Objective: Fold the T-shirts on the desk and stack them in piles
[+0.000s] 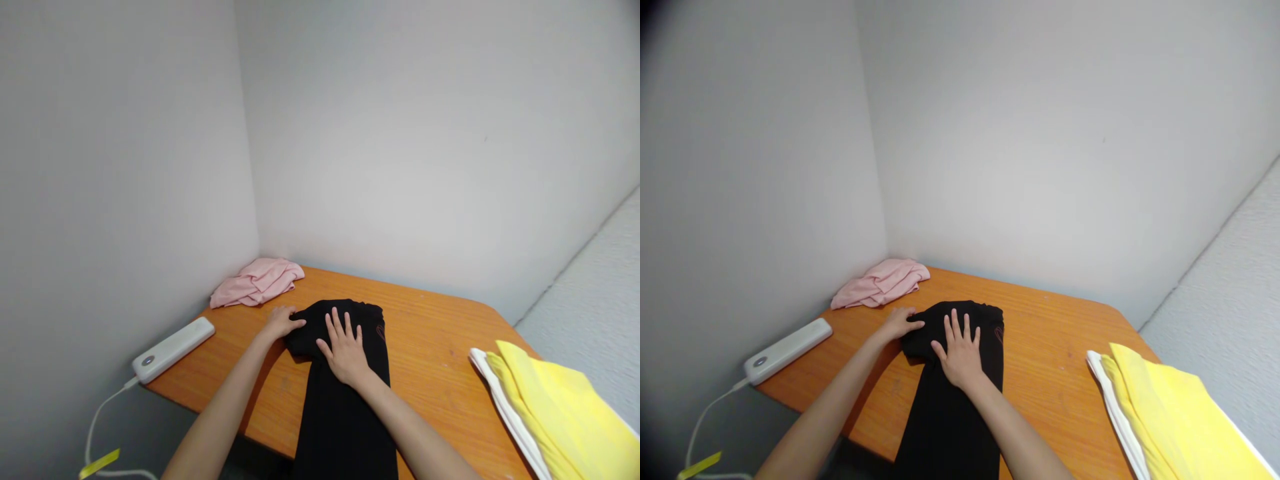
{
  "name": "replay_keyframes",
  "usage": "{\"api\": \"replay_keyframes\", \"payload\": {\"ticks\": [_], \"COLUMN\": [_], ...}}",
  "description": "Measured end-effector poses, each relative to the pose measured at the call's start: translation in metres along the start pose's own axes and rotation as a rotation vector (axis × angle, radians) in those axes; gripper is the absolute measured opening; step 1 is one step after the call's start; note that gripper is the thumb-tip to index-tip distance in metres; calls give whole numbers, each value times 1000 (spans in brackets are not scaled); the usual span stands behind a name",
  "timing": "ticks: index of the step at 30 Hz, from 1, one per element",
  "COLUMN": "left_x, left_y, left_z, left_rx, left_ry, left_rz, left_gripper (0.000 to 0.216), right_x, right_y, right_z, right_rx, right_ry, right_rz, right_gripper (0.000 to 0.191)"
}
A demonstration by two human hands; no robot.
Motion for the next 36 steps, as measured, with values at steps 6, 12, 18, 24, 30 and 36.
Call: {"api": "replay_keyframes", "payload": {"ticks": [6,12,18,24,30,36], "left_x": [-11,2,45,107,155,157], "left_y": [-2,-9,-21,-38,-3,66], "left_z": [-7,-22,-41,-15,44,69], "left_rx": [-43,19,72,-7,-194,-206], "left_ry": [150,214,147,46,51,-71], "left_rz": [0,-24,13,48,263,595], "left_gripper": [30,23,17,19,28,42], "right_x": [-2,-3,-35,-59,-58,-29], "right_y": [3,3,34,66,115,93], "right_z": [-8,-19,-44,-27,-64,-130], "right_rx": [33,52,105,-33,-314,-179], "right_ry": [-62,-94,-161,-234,-407,-603], "right_rz": [-32,-42,-153,-151,-271,-292], "right_gripper": [81,85,46,82,71,29]}}
Point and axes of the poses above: each hand's wrist, its own y-axis away from the middle knuckle, its own z-axis out of the palm, x = y × z, the point moved 8 cm from there along -y, towards the middle knuckle, and after that the axes turned 4 degrees about z, right-handed, at the moved point
